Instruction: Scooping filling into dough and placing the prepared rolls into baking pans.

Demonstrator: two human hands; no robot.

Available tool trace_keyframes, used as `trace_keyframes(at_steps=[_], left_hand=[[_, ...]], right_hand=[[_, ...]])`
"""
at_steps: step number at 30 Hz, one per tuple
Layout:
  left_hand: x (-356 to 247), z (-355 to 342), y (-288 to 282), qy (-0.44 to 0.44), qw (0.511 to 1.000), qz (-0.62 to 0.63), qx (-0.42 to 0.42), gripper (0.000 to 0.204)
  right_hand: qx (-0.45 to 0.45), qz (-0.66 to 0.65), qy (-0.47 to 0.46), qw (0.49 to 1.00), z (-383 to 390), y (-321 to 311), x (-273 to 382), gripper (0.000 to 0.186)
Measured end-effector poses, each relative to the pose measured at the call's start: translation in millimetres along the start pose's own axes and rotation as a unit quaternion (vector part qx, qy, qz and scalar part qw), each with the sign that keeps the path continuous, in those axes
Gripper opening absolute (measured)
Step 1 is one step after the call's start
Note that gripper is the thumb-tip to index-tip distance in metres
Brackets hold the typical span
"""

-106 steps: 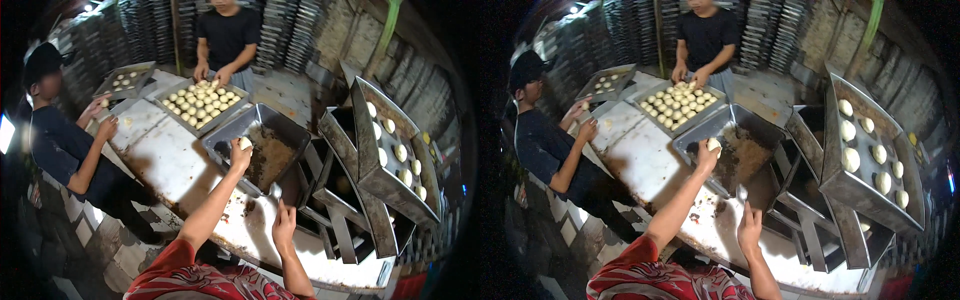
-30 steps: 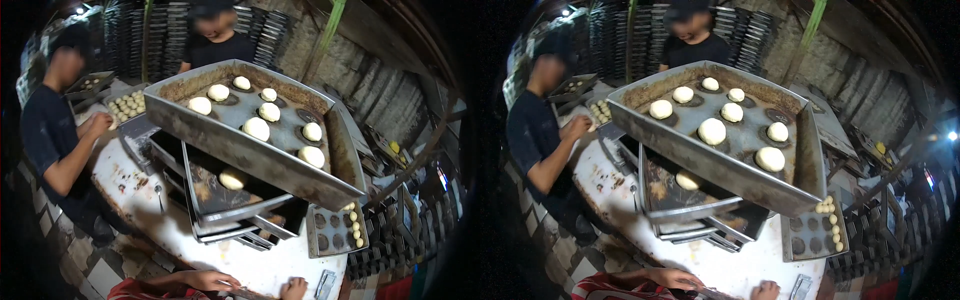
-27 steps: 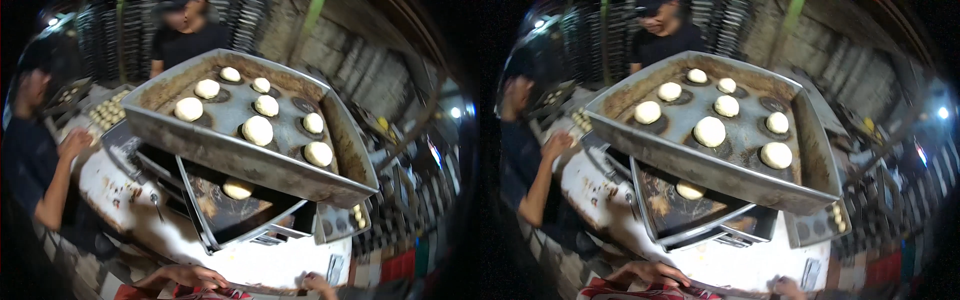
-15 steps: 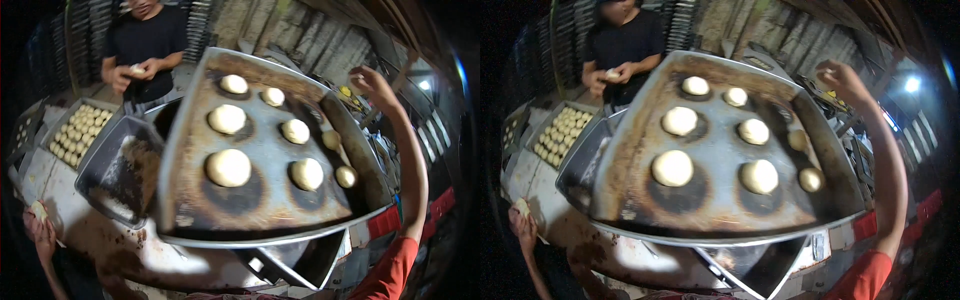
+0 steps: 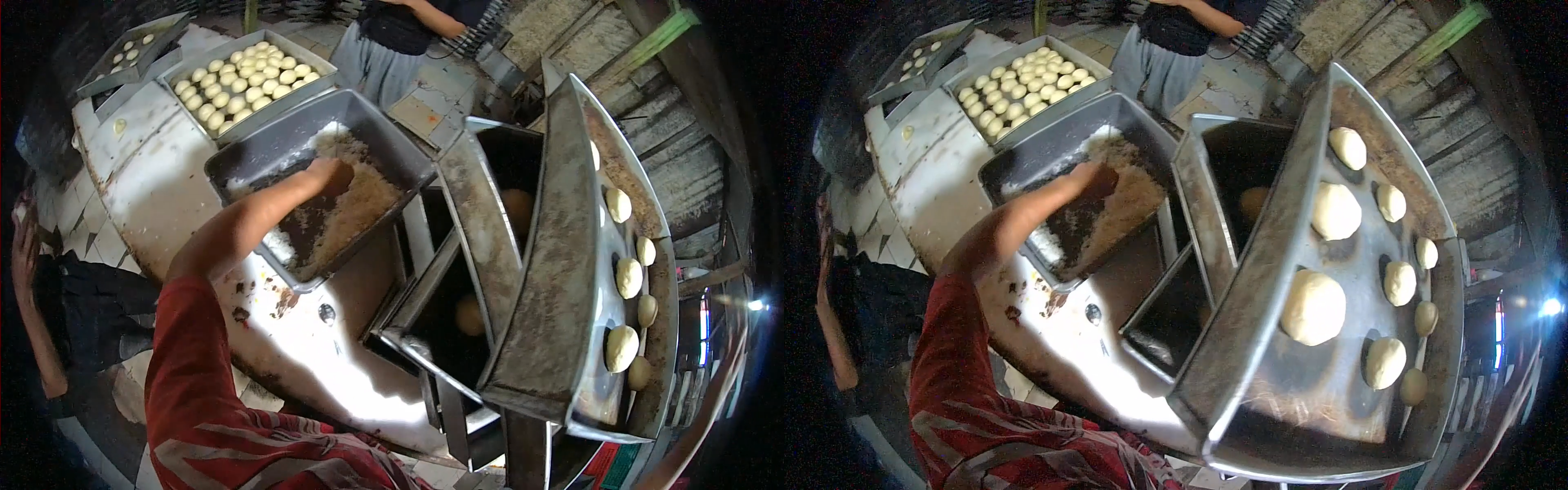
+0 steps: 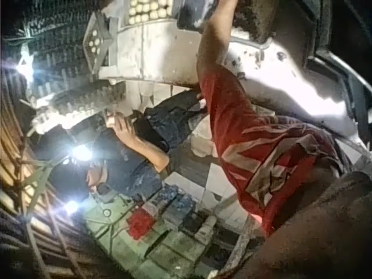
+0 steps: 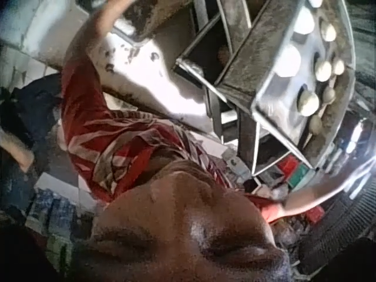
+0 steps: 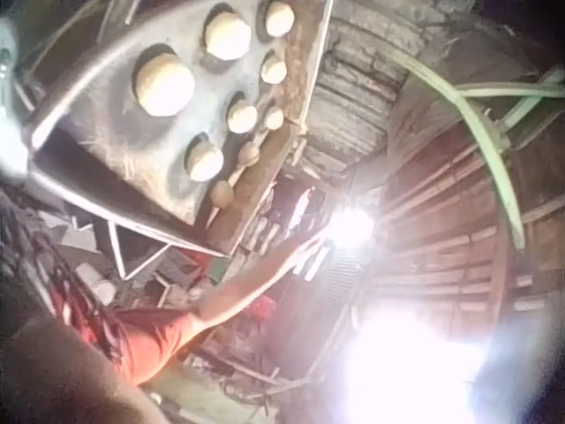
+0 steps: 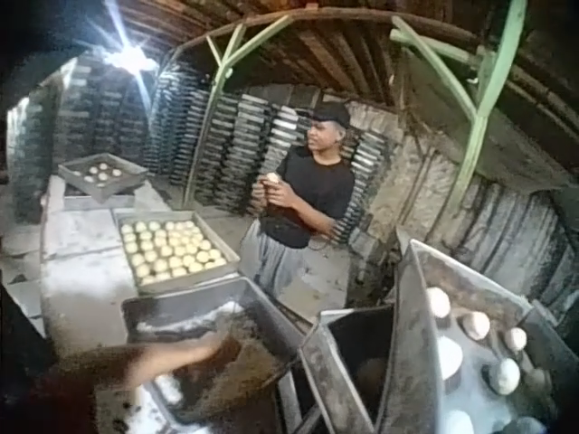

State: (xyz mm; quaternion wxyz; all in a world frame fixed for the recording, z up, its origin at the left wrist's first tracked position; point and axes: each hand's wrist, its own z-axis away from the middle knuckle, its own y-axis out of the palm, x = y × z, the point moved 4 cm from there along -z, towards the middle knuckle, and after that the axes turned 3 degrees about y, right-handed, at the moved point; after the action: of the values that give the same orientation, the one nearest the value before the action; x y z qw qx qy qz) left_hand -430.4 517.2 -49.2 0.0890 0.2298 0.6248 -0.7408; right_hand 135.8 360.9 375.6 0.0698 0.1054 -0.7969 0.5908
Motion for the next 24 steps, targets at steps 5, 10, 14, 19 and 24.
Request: trace_keyframes(at_steps=[5,10,14,19,24], left_hand=[[-10,-27,34,-0.067,0.99,-0.108,0.054,0.02],[62,-54,70,0.172,0.866,-0.465,-0.069,0.013],[-73,22,-90,-0.001,0.937,-0.004,-0.348,0.017],[-259,126,-243,0.167,0.833,0.007,-0.528,0.021],[-435,158,-268,0.294,0.877,-0.124,-0.36,0.017]], right_hand=[[-0.192,0.123,0.045,0.973,156,-62,-65,0.046],[-0.318,0.118,0.136,0.931,294,-63,-91,0.042],[-0.389,-0.049,0.295,0.871,361,-27,-160,0.046],[-0.409,-0.195,0.344,0.823,385,-6,-270,0.045],[-0.369,-0.317,0.305,0.819,373,39,-407,0.043]])
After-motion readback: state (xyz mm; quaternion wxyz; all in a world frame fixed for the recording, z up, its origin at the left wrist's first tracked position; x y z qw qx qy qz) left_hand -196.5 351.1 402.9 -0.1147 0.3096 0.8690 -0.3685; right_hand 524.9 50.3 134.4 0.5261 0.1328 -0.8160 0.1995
